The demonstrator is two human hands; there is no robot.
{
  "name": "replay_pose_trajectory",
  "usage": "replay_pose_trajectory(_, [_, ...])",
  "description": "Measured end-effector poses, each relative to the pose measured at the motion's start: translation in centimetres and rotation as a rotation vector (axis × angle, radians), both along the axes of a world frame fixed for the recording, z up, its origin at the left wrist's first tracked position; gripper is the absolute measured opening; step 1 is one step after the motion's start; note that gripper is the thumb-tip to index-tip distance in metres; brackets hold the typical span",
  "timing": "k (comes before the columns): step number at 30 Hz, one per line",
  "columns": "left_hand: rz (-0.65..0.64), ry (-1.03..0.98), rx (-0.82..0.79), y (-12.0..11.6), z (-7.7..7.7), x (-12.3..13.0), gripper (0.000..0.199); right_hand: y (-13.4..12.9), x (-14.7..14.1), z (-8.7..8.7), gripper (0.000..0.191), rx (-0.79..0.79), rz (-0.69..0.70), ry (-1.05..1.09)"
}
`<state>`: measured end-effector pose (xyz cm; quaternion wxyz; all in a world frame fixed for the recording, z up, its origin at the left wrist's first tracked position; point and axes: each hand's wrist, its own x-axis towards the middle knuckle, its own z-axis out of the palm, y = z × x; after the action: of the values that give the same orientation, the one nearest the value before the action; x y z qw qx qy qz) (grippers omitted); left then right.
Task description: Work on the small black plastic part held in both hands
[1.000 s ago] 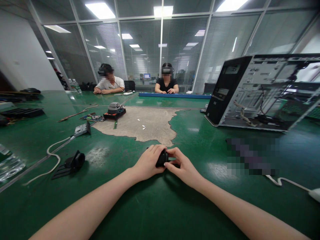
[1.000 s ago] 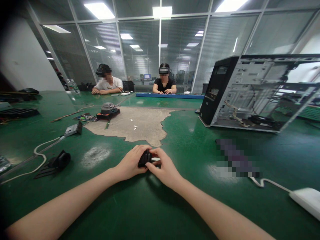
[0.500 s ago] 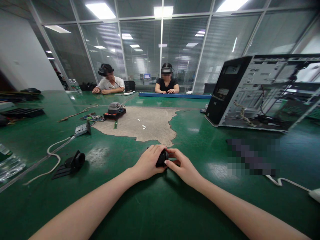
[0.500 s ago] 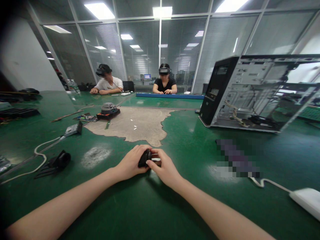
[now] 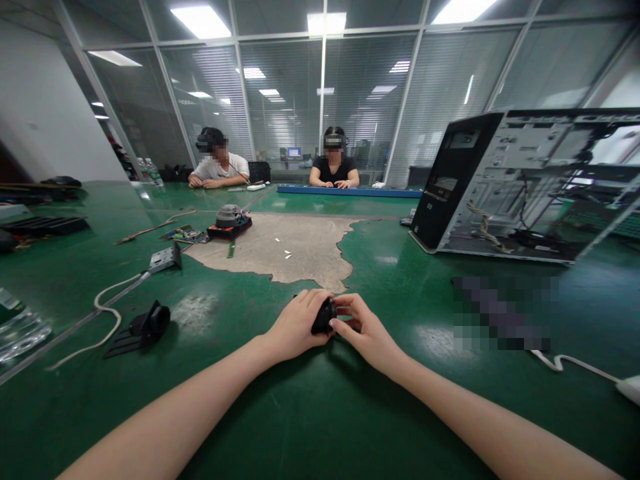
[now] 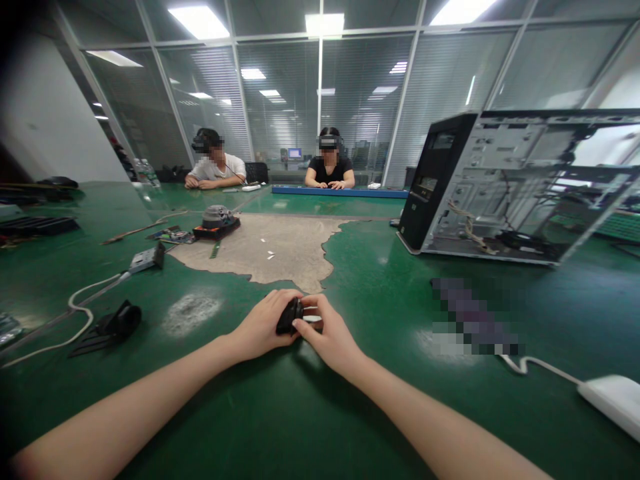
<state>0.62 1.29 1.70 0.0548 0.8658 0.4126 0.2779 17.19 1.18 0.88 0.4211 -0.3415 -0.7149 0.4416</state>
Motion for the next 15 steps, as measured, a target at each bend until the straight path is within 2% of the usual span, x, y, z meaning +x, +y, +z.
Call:
replay_pose_trajectory(5, [0.002,0.001,-0.008,0.00,0.00,-0.01,0.053,0.01,0.00,0.12,0.027,-0.032,0.005,-0.036])
replay_pose_trajectory(12, [-0.010,-0.002,-0.020,-0.04,0.12,-0.08,0.058,-0.16,0.11,0.06,0.023,0.083,0.017,0.000])
replay_pose_trajectory(15, [-0.012,-0.006,-0.015,-0.02,0.10,-0.07,0.057,-0.12,0.12,-0.01,0.020,0.079,0.010,-0.008])
